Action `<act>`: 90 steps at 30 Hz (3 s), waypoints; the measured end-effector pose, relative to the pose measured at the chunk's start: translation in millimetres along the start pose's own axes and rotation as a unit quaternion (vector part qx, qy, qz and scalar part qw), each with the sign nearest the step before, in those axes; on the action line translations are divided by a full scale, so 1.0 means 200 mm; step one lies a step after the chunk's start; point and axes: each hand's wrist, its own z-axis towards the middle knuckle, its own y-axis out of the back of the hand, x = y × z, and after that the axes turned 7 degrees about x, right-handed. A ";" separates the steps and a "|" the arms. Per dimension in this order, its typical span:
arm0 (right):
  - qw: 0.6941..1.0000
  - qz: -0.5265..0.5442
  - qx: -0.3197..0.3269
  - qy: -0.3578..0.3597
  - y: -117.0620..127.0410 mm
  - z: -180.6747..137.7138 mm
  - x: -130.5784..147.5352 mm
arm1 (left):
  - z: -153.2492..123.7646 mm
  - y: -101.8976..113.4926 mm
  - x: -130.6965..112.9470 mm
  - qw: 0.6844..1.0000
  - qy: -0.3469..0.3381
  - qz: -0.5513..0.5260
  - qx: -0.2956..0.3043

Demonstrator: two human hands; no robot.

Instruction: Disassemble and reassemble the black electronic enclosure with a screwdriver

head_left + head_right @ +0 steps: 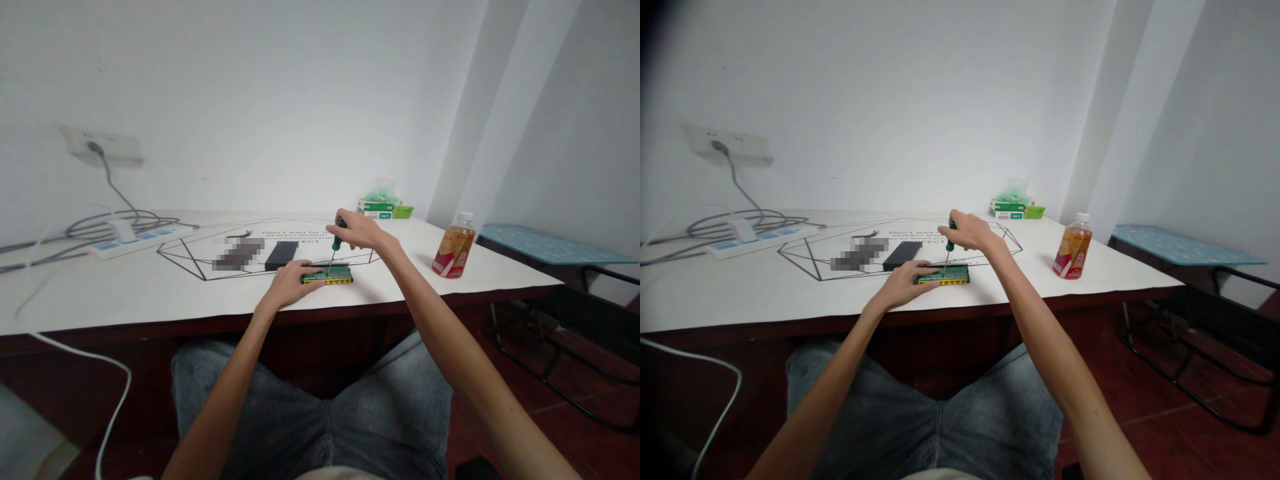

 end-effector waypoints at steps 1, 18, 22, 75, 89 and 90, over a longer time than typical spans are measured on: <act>0.999 0.032 0.026 0.009 0.01 -0.01 0.00 | 0.00 0.00 0.00 1.000 0.000 -0.001 -0.001; 0.998 0.050 0.030 0.013 0.00 0.01 -0.02 | 0.00 0.01 -0.01 1.000 0.001 -0.002 -0.001; 0.996 -0.029 -0.050 0.064 -0.03 0.02 0.00 | -0.01 0.01 -0.01 1.000 -0.007 -0.002 -0.005; 0.999 -0.023 -0.025 -0.012 -0.01 -0.01 0.08 | 0.00 0.01 -0.01 1.000 -0.009 0.003 0.002; 0.997 -0.067 -0.041 -0.008 0.01 0.00 0.05 | 0.00 0.01 -0.01 1.000 -0.009 0.008 -0.003; 0.999 -0.037 -0.015 -0.005 0.01 -0.01 0.05 | 0.00 0.00 -0.01 1.000 -0.011 0.006 -0.005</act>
